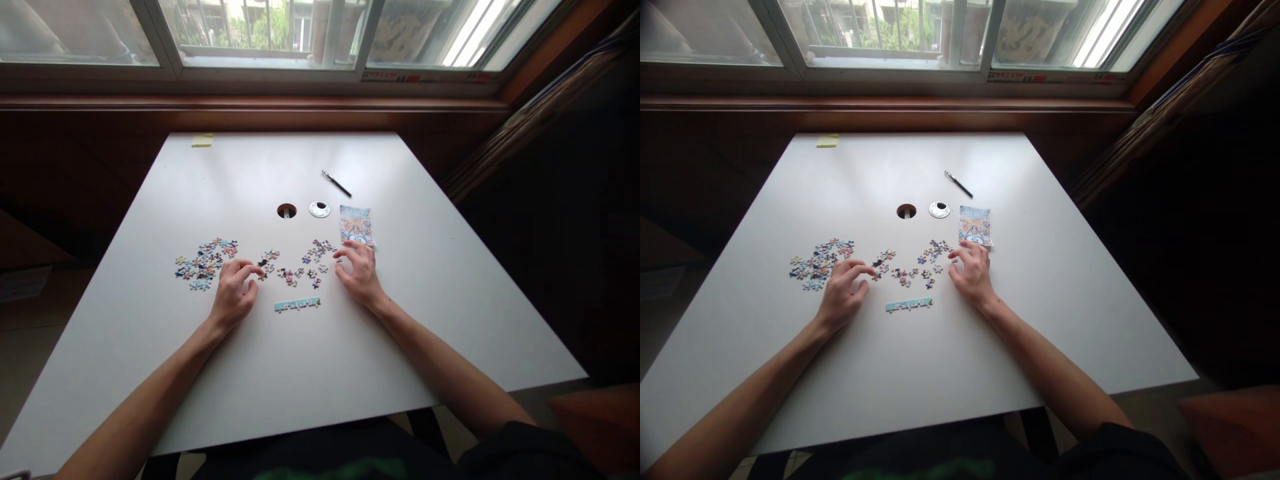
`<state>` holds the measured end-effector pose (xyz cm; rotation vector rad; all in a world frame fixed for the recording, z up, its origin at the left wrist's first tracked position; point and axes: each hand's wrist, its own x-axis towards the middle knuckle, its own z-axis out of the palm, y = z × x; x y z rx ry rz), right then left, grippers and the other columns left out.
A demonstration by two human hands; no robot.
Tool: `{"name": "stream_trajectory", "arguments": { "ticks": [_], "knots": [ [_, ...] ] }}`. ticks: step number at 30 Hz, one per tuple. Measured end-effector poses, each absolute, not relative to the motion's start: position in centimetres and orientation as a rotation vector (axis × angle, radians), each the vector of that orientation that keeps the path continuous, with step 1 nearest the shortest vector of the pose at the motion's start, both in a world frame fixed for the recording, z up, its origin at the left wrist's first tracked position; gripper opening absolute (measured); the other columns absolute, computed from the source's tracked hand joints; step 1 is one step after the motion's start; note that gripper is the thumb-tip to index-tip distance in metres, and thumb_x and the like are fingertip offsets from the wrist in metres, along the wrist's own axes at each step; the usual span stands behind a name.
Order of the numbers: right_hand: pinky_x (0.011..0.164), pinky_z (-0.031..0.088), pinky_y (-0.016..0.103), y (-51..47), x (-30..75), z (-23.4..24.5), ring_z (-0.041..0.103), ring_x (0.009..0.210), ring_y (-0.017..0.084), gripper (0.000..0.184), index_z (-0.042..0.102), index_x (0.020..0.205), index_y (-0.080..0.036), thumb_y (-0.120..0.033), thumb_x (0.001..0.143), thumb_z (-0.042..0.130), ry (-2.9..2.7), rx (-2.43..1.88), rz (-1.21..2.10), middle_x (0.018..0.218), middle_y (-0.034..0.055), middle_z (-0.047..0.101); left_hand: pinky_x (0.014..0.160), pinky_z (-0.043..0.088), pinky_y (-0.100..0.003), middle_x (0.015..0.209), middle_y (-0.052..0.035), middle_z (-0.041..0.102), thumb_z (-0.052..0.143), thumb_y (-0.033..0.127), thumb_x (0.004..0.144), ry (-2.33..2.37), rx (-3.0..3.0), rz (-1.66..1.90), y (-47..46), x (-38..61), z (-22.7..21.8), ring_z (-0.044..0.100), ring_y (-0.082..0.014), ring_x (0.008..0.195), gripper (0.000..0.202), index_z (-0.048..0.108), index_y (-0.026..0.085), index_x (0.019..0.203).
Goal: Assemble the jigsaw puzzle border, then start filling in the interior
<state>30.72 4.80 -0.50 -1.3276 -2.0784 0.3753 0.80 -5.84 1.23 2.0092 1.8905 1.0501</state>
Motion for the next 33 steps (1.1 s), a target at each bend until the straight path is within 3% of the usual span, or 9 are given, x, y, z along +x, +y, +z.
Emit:
{"name": "stream_trajectory", "arguments": {
  "ticks": [7, 12, 18, 21, 33],
  "knots": [
    [0.112, 0.033, 0.054, 4.6, 30.3, -0.5, 0.043, 0.130, 0.033, 0.018, 0.072, 0.098, -0.022, -0.029, 0.085, 0.060, -2.058, -1.394, 0.338, 0.134, 0.0104, 0.055, 0.074, 0.043, -0.030, 0.082, -0.0018, 0.056, 0.046, 0.004, 0.075, 1.853, 1.846, 1.102, -6.0, 0.6, 1.4, 0.055, -0.0176, 0.082, 0.024, 0.064, 0.020, 0.076],
    [0.111, 0.032, 0.056, 5.3, 30.7, -0.3, 0.041, 0.131, 0.036, 0.021, 0.071, 0.101, -0.023, -0.032, 0.083, 0.062, -2.082, -1.488, 0.287, 0.139, 0.0108, 0.052, 0.072, 0.041, -0.029, 0.078, -0.0010, 0.053, 0.046, 0.003, 0.074, 1.813, 1.830, 1.142, -6.1, 0.4, 1.3, 0.053, -0.0161, 0.077, 0.024, 0.064, 0.020, 0.075],
    [0.109, 0.037, 0.051, 6.1, 32.1, -0.7, 0.049, 0.120, 0.033, 0.028, 0.070, 0.100, -0.020, -0.017, 0.074, 0.058, -1.973, -1.495, 0.291, 0.126, 0.0117, 0.058, 0.067, 0.039, -0.027, 0.077, -0.0007, 0.051, 0.045, 0.001, 0.070, 1.777, 1.809, 1.172, -6.1, 0.3, 1.2, 0.050, -0.0155, 0.074, 0.023, 0.060, 0.019, 0.071],
    [0.112, 0.036, 0.050, 5.8, 32.2, -1.0, 0.046, 0.123, 0.032, 0.029, 0.070, 0.099, -0.020, -0.013, 0.073, 0.057, -1.986, -1.458, 0.220, 0.128, 0.0116, 0.057, 0.067, 0.039, -0.027, 0.077, -0.0009, 0.051, 0.045, 0.001, 0.069, 1.776, 1.809, 1.178, -6.1, 0.3, 1.2, 0.050, -0.0155, 0.075, 0.023, 0.058, 0.019, 0.069],
    [0.114, 0.034, 0.051, 5.8, 31.7, -1.3, 0.040, 0.130, 0.034, 0.016, 0.071, 0.097, -0.021, -0.028, 0.084, 0.064, -2.066, -1.469, 0.099, 0.136, 0.0127, 0.052, 0.061, 0.036, -0.027, 0.076, -0.0006, 0.051, 0.046, 0.002, 0.069, 1.777, 1.790, 1.170, -6.0, 0.1, 1.1, 0.049, -0.0151, 0.071, 0.021, 0.057, 0.019, 0.068]
  ]
}}
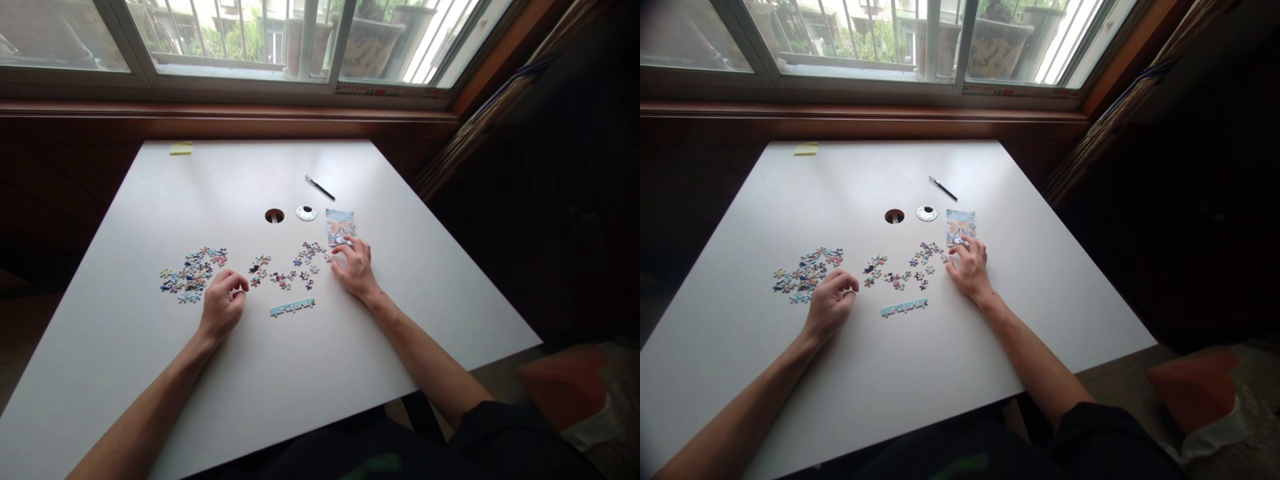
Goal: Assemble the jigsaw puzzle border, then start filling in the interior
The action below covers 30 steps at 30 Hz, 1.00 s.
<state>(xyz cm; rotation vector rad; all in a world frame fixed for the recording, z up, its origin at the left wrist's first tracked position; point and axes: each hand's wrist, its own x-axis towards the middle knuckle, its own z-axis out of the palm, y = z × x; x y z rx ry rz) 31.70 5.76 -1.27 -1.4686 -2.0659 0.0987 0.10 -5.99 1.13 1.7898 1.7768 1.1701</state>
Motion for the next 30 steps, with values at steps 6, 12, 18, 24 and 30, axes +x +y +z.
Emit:
{"name": "stream_trajectory", "arguments": {
  "ticks": [6, 12, 18, 24, 30],
  "knots": [
    [0.114, 0.034, 0.051, 5.5, 31.5, -1.2, 0.037, 0.133, 0.034, 0.016, 0.071, 0.097, -0.021, -0.029, 0.085, 0.064, -2.125, -1.438, 0.028, 0.138, 0.0123, 0.050, 0.063, 0.037, -0.027, 0.078, -0.0010, 0.053, 0.046, 0.001, 0.070, 1.752, 1.811, 1.168, -5.9, 0.1, 1.0, 0.050, -0.0153, 0.072, 0.021, 0.057, 0.019, 0.069],
    [0.113, 0.035, 0.052, 5.2, 31.2, -0.8, 0.037, 0.134, 0.034, 0.014, 0.070, 0.096, -0.021, -0.029, 0.087, 0.062, -2.148, -1.384, -0.027, 0.139, 0.0127, 0.049, 0.063, 0.037, -0.027, 0.077, -0.0011, 0.052, 0.045, 0.001, 0.069, 1.746, 1.820, 1.170, -5.9, 0.1, 1.0, 0.050, -0.0156, 0.072, 0.022, 0.056, 0.019, 0.068],
    [0.115, 0.032, 0.050, 4.7, 30.8, -0.4, 0.036, 0.136, 0.033, 0.014, 0.071, 0.094, -0.020, -0.028, 0.089, 0.061, -2.140, -1.336, -0.084, 0.139, 0.0125, 0.049, 0.064, 0.038, -0.027, 0.077, -0.0014, 0.053, 0.045, 0.001, 0.069, 1.744, 1.817, 1.171, -5.9, 0.2, 1.1, 0.051, -0.0158, 0.073, 0.021, 0.056, 0.019, 0.067],
    [0.114, 0.031, 0.054, 4.5, 30.2, 0.3, 0.034, 0.138, 0.034, 0.015, 0.073, 0.095, -0.022, -0.028, 0.088, 0.061, -2.181, -1.392, -0.007, 0.142, 0.0109, 0.048, 0.062, 0.037, -0.027, 0.077, -0.0020, 0.054, 0.046, 0.002, 0.069, 1.737, 1.806, 1.168, -5.9, 0.2, 1.2, 0.052, -0.0165, 0.074, 0.020, 0.056, 0.020, 0.068],
    [0.112, 0.031, 0.058, 4.2, 27.1, 0.9, 0.031, 0.139, 0.037, 0.018, 0.074, 0.098, -0.023, -0.036, 0.088, 0.065, -2.223, -1.387, 0.036, 0.144, 0.0100, 0.046, 0.066, 0.039, -0.027, 0.077, -0.0015, 0.053, 0.046, 0.002, 0.070, 1.747, 1.824, 1.155, -5.9, 0.2, 1.2, 0.051, -0.0162, 0.073, 0.020, 0.056, 0.020, 0.068]
  ]
}}
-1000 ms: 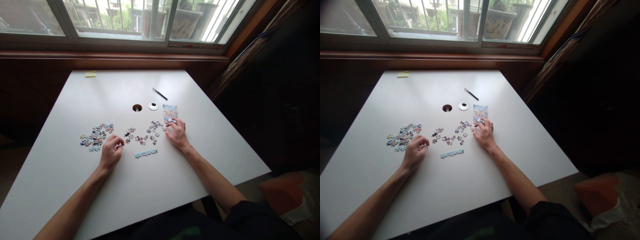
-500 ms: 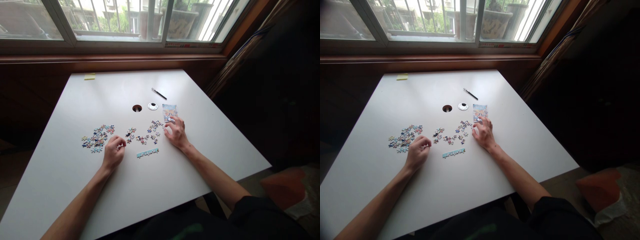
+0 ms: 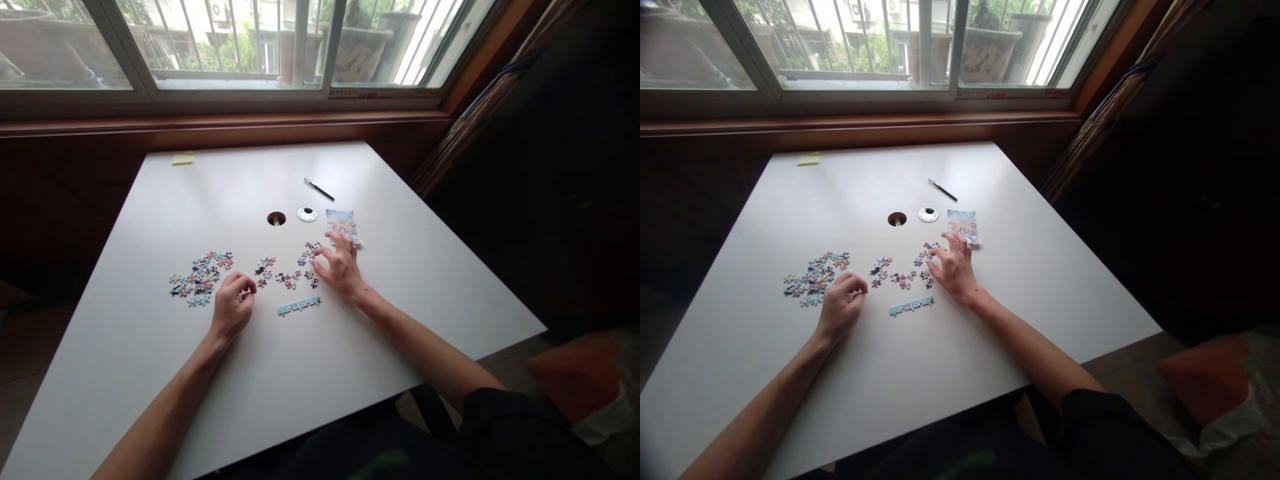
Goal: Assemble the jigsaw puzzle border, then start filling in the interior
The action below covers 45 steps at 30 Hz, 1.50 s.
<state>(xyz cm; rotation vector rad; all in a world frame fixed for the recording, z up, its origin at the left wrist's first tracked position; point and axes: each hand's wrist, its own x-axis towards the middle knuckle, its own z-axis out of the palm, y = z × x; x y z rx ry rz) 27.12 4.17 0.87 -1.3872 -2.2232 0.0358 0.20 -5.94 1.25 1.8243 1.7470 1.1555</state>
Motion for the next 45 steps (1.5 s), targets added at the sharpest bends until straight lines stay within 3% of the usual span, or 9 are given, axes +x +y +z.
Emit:
{"name": "stream_trajectory", "arguments": {
  "ticks": [7, 12, 17, 21, 25, 30, 33, 39, 45],
  "knots": [
    [0.107, 0.036, 0.058, 4.9, 25.5, 1.2, 0.035, 0.133, 0.038, 0.011, 0.076, 0.087, -0.020, -0.026, 0.088, 0.067, -2.271, -1.426, 0.080, 0.139, 0.0129, 0.051, 0.067, 0.039, -0.027, 0.078, -0.0014, 0.055, 0.046, 0.003, 0.071, 1.742, 1.826, 1.147, -5.9, 0.2, 1.2, 0.053, -0.0159, 0.074, 0.020, 0.056, 0.019, 0.069],
    [0.098, 0.042, 0.056, 5.3, 25.7, 1.5, 0.042, 0.120, 0.037, 0.014, 0.076, 0.090, -0.019, -0.031, 0.083, 0.073, -2.232, -1.501, 0.112, 0.127, 0.0150, 0.056, 0.064, 0.039, -0.027, 0.077, -0.0009, 0.054, 0.045, 0.001, 0.070, 1.725, 1.819, 1.159, -6.0, 0.2, 1.3, 0.051, -0.0150, 0.071, 0.021, 0.056, 0.019, 0.068],
    [0.092, 0.040, 0.054, 4.6, 25.6, 1.8, 0.045, 0.114, 0.035, 0.009, 0.076, 0.085, -0.022, -0.022, 0.086, 0.067, -2.253, -1.457, 0.071, 0.122, 0.0130, 0.059, 0.066, 0.039, -0.027, 0.079, -0.0010, 0.055, 0.045, 0.001, 0.070, 1.720, 1.814, 1.157, -6.0, 0.2, 1.3, 0.051, -0.0152, 0.072, 0.022, 0.056, 0.019, 0.069],
    [0.087, 0.041, 0.049, 4.1, 25.5, 2.0, 0.049, 0.102, 0.031, 0.012, 0.073, 0.091, -0.020, -0.030, 0.087, 0.068, -2.241, -1.514, 0.035, 0.107, 0.0131, 0.061, 0.066, 0.040, -0.027, 0.079, -0.0012, 0.055, 0.045, 0.002, 0.071, 1.725, 1.818, 1.142, -6.0, 0.1, 1.3, 0.051, -0.0152, 0.071, 0.021, 0.056, 0.020, 0.069],
    [0.085, 0.041, 0.047, 4.4, 25.4, 1.8, 0.052, 0.100, 0.032, 0.016, 0.072, 0.084, -0.019, -0.034, 0.087, 0.070, -2.276, -1.593, 0.041, 0.101, 0.0121, 0.064, 0.066, 0.040, -0.027, 0.077, -0.0010, 0.054, 0.046, 0.003, 0.070, 1.720, 1.824, 1.142, -5.9, 0.1, 1.3, 0.051, -0.0151, 0.071, 0.020, 0.056, 0.020, 0.068],
    [0.085, 0.042, 0.045, 4.8, 25.4, 1.8, 0.057, 0.099, 0.030, 0.007, 0.069, 0.081, -0.018, -0.023, 0.086, 0.068, -2.212, -1.522, 0.197, 0.097, 0.0119, 0.069, 0.065, 0.040, -0.027, 0.077, -0.0008, 0.053, 0.045, 0.003, 0.071, 1.706, 1.827, 1.153, -5.9, 0.1, 1.2, 0.050, -0.0146, 0.070, 0.020, 0.056, 0.020, 0.069],
    [0.085, 0.044, 0.041, 4.1, 25.5, 2.4, 0.061, 0.088, 0.024, 0.008, 0.067, 0.081, -0.019, -0.017, 0.088, 0.063, -2.223, -1.385, 0.310, 0.087, 0.0079, 0.071, 0.065, 0.040, -0.027, 0.077, -0.0009, 0.054, 0.045, 0.003, 0.071, 1.708, 1.828, 1.148, -5.9, 0.1, 1.2, 0.051, -0.0145, 0.069, 0.020, 0.056, 0.019, 0.069],
    [0.065, 0.048, 0.024, 0.3, 25.3, 2.9, 0.059, 0.066, 0.012, 0.004, 0.067, 0.090, -0.020, -0.021, 0.090, 0.063, -2.161, -0.985, 0.901, 0.078, -0.0003, 0.069, 0.072, 0.045, -0.028, 0.084, -0.0023, 0.061, 0.050, 0.006, 0.075, 1.643, 1.865, 1.133, -6.0, 0.3, 1.4, 0.058, -0.0166, 0.080, 0.018, 0.062, 0.020, 0.074],
    [0.070, 0.052, 0.026, -2.1, 24.5, 2.1, 0.063, 0.073, 0.013, 0.011, 0.069, 0.090, -0.021, -0.023, 0.095, 0.059, -2.243, -0.700, 0.959, 0.083, 0.0032, 0.070, 0.080, 0.050, -0.031, 0.092, -0.0037, 0.065, 0.052, 0.007, 0.078, 1.596, 1.871, 1.109, -6.0, 0.3, 1.4, 0.061, -0.0177, 0.086, 0.021, 0.068, 0.020, 0.081]
  ]
}}
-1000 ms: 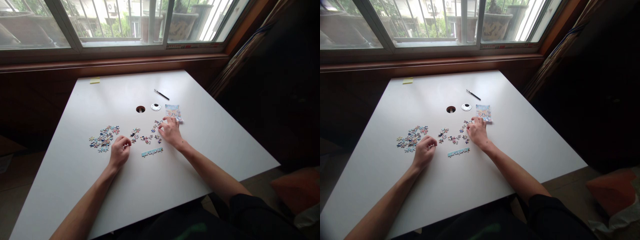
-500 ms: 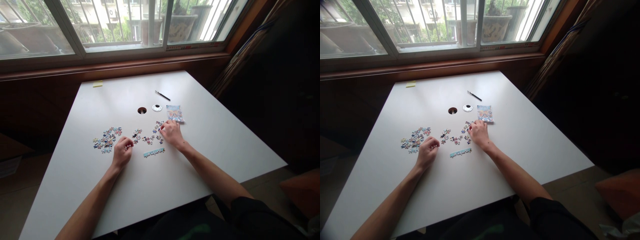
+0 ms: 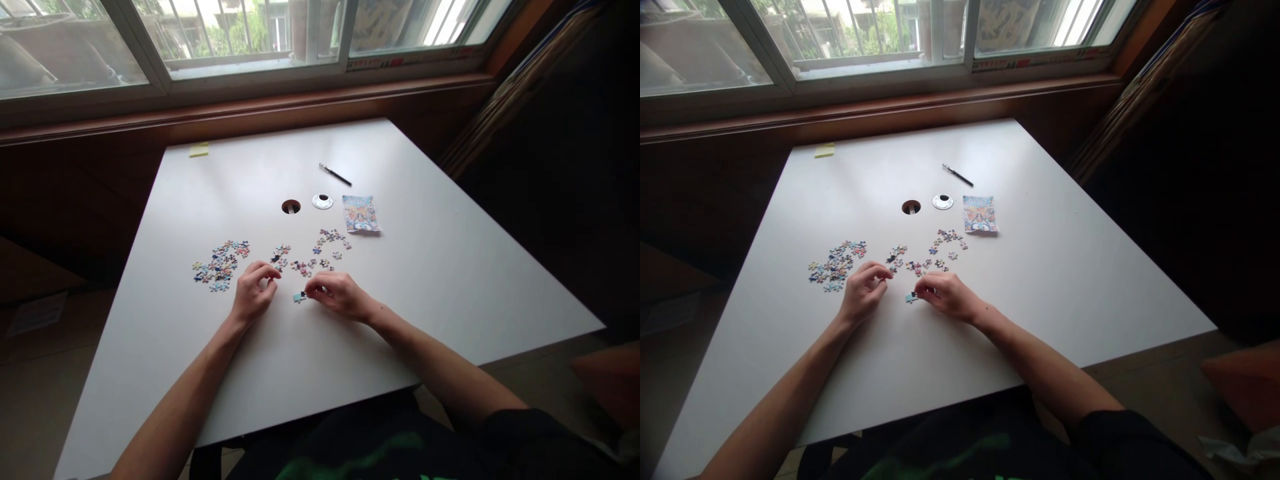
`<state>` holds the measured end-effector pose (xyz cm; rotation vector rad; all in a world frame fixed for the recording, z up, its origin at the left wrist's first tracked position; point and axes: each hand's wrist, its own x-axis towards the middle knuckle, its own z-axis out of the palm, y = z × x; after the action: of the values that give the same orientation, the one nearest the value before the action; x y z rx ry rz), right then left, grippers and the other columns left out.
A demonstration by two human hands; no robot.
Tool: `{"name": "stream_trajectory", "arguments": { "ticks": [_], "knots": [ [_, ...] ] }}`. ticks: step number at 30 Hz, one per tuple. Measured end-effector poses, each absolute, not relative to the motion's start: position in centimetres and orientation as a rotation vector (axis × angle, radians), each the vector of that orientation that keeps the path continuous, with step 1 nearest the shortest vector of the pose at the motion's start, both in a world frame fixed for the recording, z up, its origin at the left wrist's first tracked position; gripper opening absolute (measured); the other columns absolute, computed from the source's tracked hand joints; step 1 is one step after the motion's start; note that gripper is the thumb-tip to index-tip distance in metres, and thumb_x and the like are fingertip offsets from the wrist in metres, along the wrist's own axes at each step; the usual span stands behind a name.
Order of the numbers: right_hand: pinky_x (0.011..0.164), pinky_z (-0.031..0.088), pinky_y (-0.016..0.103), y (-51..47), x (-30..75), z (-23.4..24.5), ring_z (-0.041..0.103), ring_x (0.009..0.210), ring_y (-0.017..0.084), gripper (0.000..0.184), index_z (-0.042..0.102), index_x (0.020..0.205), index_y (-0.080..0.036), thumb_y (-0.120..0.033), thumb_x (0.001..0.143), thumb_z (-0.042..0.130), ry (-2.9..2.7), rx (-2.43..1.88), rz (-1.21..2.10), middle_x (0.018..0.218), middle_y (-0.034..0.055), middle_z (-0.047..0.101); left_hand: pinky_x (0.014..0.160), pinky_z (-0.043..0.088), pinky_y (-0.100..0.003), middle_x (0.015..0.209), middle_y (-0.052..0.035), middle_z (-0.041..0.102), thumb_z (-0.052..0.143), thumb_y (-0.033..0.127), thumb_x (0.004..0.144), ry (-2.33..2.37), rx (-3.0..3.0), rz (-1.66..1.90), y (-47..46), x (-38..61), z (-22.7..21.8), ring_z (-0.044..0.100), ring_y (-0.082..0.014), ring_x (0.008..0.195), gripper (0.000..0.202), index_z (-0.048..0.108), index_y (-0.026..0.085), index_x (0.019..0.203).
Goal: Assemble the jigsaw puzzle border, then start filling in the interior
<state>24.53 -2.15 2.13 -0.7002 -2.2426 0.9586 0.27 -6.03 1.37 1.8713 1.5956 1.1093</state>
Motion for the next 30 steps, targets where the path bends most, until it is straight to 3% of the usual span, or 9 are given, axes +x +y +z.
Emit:
{"name": "stream_trajectory", "arguments": {
  "ticks": [7, 16, 30],
  "knots": [
    [0.075, 0.055, 0.029, -2.5, 24.4, 1.3, 0.067, 0.082, 0.017, 0.017, 0.072, 0.099, -0.020, -0.022, 0.097, 0.056, -2.368, -0.499, 0.896, 0.092, 0.0086, 0.072, 0.091, 0.050, -0.036, 0.093, -0.0056, 0.067, 0.058, 0.014, 0.083, 1.478, 2.056, 1.047, -6.1, 0.4, 1.9, 0.060, -0.0212, 0.095, 0.016, 0.071, 0.021, 0.086],
    [0.077, 0.054, 0.031, -2.8, 24.3, 0.8, 0.064, 0.083, 0.017, 0.020, 0.072, 0.107, -0.020, -0.023, 0.100, 0.053, -2.447, -0.477, 0.750, 0.092, 0.0084, 0.070, 0.096, 0.047, -0.040, 0.101, -0.0056, 0.068, 0.064, 0.023, 0.085, 1.291, 2.333, 0.816, -6.4, 0.4, 1.7, 0.055, -0.0224, 0.099, 0.017, 0.077, 0.027, 0.096],
    [0.073, 0.053, 0.030, -2.7, 24.3, 0.9, 0.060, 0.079, 0.017, 0.019, 0.072, 0.098, -0.018, -0.024, 0.100, 0.054, -2.463, -0.475, 0.636, 0.086, 0.0075, 0.067, 0.094, 0.048, -0.039, 0.100, -0.0051, 0.067, 0.063, 0.024, 0.088, 1.250, 2.355, 0.835, -6.3, 0.2, 1.7, 0.055, -0.0214, 0.098, 0.015, 0.075, 0.026, 0.096]
  ]
}}
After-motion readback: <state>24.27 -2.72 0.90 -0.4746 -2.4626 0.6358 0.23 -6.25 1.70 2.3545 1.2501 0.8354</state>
